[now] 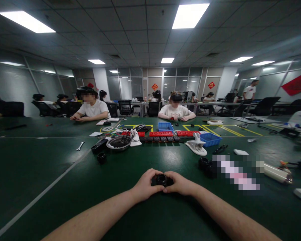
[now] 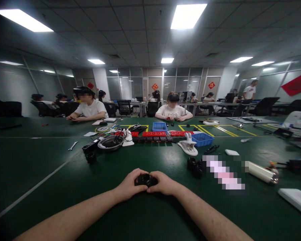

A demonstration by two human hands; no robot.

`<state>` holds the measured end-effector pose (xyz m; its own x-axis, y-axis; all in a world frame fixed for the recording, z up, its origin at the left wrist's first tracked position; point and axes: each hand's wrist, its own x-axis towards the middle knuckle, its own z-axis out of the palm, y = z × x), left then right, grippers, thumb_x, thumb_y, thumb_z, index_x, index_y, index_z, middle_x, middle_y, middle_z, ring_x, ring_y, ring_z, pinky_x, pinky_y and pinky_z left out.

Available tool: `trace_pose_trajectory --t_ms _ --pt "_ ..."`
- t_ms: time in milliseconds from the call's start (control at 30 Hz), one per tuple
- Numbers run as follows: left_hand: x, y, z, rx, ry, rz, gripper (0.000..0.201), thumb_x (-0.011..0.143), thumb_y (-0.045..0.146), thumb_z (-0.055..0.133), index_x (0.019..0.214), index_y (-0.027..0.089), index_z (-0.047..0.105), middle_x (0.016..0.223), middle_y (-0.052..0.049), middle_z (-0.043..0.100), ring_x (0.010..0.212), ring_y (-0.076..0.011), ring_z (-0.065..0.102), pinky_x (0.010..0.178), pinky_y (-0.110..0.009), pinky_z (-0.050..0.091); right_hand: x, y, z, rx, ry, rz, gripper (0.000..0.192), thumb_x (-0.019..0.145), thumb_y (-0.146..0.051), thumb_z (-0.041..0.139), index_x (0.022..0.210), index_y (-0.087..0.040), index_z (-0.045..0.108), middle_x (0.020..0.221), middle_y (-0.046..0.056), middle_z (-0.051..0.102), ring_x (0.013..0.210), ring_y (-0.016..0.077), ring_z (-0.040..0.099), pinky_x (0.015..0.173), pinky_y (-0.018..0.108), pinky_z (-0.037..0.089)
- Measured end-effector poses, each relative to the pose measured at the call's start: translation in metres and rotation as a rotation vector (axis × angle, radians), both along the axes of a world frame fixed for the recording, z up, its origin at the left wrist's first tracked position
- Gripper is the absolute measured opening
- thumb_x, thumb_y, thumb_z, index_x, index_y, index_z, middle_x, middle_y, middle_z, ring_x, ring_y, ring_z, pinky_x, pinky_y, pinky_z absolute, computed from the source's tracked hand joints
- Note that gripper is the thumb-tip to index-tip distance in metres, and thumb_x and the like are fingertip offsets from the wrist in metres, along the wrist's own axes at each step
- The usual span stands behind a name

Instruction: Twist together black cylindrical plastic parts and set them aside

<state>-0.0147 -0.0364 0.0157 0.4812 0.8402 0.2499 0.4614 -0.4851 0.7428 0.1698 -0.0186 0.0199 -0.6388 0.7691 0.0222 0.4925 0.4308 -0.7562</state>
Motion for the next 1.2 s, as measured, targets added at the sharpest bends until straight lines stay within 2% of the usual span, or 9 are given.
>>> trace_pose_trajectory --t_ms 167,300,433,500,567,700,767,1000,1200 --pt "0.005 -0.005 -0.003 0.002 -0.014 0.109 0.033 0.061 0.027 0.066 0.090 0.019 0.053 0.088 -0.002 0.049 0.081 -0.0165 0.048 0.069 -0.026 0.038 -0.009 -0.002 -0.010 0.223 -0.205 -0.173 0.038 0.051 -0.041 0.069 0.073 -0.015 0.050 0.070 -0.001 0.052 0.063 0.0132 0.047 0.051 0.020 0.031" --pt "0.009 -0.005 -0.005 0.053 0.017 0.215 0.031 0.059 0.026 0.066 0.086 0.018 0.052 0.086 -0.002 0.049 0.082 -0.0177 0.047 0.070 -0.028 0.038 -0.019 -0.008 -0.016 0.403 -0.360 -0.330 0.037 0.058 -0.048 0.061 0.073 -0.016 0.050 0.072 0.002 0.055 0.065 0.0163 0.050 0.054 0.023 0.030" --pt "0.007 -0.001 -0.005 0.053 -0.002 0.150 0.033 0.060 0.025 0.065 0.089 0.018 0.052 0.087 -0.002 0.049 0.082 -0.0175 0.047 0.071 -0.027 0.038 -0.022 -0.012 -0.015 0.470 -0.381 -0.352 0.041 0.060 -0.052 0.058 0.078 -0.016 0.051 0.078 0.005 0.056 0.072 0.0201 0.051 0.062 0.028 0.033" --pt "0.005 0.000 -0.003 0.053 -0.013 0.089 0.034 0.062 0.025 0.064 0.093 0.018 0.053 0.088 -0.002 0.049 0.080 -0.0166 0.047 0.070 -0.026 0.038 -0.020 -0.012 -0.013 0.438 -0.299 -0.304 0.048 0.056 -0.052 0.062 0.087 -0.016 0.052 0.085 0.005 0.055 0.077 0.0206 0.050 0.066 0.029 0.035" --pt "0.002 0.001 -0.002 0.049 -0.009 0.039 0.035 0.063 0.026 0.063 0.096 0.020 0.053 0.087 -0.002 0.049 0.078 -0.0159 0.047 0.068 -0.025 0.039 -0.014 -0.009 -0.010 0.357 -0.202 -0.199 0.053 0.054 -0.047 0.066 0.095 -0.017 0.052 0.089 0.004 0.054 0.081 0.0202 0.049 0.070 0.030 0.036" --pt "0.000 0.000 0.002 0.025 0.018 -0.027 0.038 0.065 0.029 0.062 0.101 0.022 0.052 0.086 -0.001 0.048 0.076 -0.0145 0.046 0.065 -0.024 0.039 0.001 -0.001 -0.002 0.123 -0.066 0.037 0.039 0.062 -0.034 0.064 0.096 -0.017 0.056 0.092 0.003 0.054 0.086 0.0190 0.049 0.075 0.030 0.037" --pt "-0.001 0.000 0.003 0.015 0.019 -0.054 0.039 0.066 0.030 0.062 0.103 0.023 0.052 0.086 -0.001 0.047 0.074 -0.0138 0.046 0.063 -0.023 0.038 0.006 0.002 0.002 0.039 -0.012 0.105 0.034 0.064 -0.030 0.062 0.096 -0.017 0.057 0.093 0.002 0.055 0.087 0.0182 0.049 0.077 0.029 0.037" --pt "-0.002 0.000 0.003 -0.024 0.016 -0.074 0.040 0.066 0.030 0.062 0.104 0.023 0.052 0.088 -0.001 0.047 0.074 -0.0128 0.046 0.062 -0.021 0.038 0.006 0.000 0.005 -0.050 0.022 0.085 0.029 0.062 -0.023 0.064 0.090 -0.016 0.058 0.083 -0.001 0.054 0.080 0.0158 0.050 0.071 0.026 0.039" --pt "-0.001 -0.001 0.003 -0.020 0.021 -0.058 0.037 0.063 0.030 0.064 0.098 0.021 0.053 0.087 -0.001 0.048 0.075 -0.0139 0.046 0.063 -0.023 0.037 0.003 0.002 -0.002 0.045 -0.036 0.024 0.033 0.058 -0.031 0.068 0.085 -0.015 0.057 0.078 -0.001 0.052 0.073 0.0142 0.048 0.064 0.023 0.037"
